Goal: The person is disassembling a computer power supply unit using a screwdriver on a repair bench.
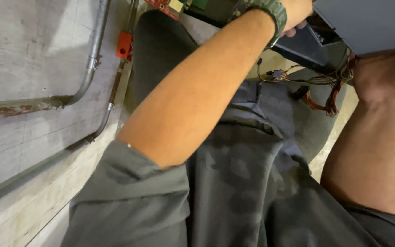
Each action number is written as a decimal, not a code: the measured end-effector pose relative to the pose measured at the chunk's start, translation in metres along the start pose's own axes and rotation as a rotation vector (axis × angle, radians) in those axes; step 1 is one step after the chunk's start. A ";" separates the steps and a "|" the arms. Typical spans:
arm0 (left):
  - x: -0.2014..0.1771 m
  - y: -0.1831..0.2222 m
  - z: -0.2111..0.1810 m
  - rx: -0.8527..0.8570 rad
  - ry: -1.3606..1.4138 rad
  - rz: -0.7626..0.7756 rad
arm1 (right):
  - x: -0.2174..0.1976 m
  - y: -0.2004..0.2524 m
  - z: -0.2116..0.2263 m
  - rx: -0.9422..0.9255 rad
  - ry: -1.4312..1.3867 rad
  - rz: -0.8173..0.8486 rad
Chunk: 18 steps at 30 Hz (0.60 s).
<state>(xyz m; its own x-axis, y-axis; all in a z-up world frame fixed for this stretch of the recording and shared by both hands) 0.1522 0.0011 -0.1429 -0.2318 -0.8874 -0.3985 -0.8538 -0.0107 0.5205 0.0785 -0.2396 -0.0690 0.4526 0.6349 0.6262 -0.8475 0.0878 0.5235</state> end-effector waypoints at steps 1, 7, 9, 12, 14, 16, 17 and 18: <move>0.017 0.003 0.017 0.003 0.001 0.009 | 0.020 0.021 -0.003 -0.078 0.134 -0.020; -0.080 0.131 -0.026 0.526 -0.033 -0.466 | 0.075 0.083 -0.014 -0.267 0.249 -0.117; -0.089 0.137 -0.026 0.731 0.030 -0.693 | 0.085 0.096 -0.017 -0.360 0.397 -0.031; -0.096 0.147 -0.035 0.966 0.279 -0.907 | 0.103 0.106 -0.022 -0.352 0.288 0.019; -0.084 0.126 -0.037 0.882 0.346 -0.555 | 0.097 0.099 -0.024 -0.436 0.357 -0.282; -0.083 0.131 -0.039 0.896 0.354 -0.485 | 0.083 0.090 -0.025 -0.480 0.337 -0.345; -0.082 0.131 -0.039 0.879 0.370 -0.429 | 0.075 0.084 -0.026 -0.501 0.344 -0.406; -0.082 0.131 -0.038 0.901 0.365 -0.411 | 0.065 0.077 -0.028 -0.519 0.324 -0.415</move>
<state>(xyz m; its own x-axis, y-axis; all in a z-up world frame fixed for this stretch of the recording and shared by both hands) 0.0774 0.0545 -0.0132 0.1799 -0.9798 -0.0871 -0.9003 -0.1283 -0.4160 0.0351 -0.1701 -0.0037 0.7281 0.6580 0.1921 -0.6827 0.6711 0.2889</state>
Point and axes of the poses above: each hand's wrist, its own y-axis away from the middle knuckle, its own x-axis out of the palm, z = x × y, the point moved 3 cm from there along -y, towards the middle knuckle, and after that the axes turned 15 degrees about -z, right-handed, at the moved point
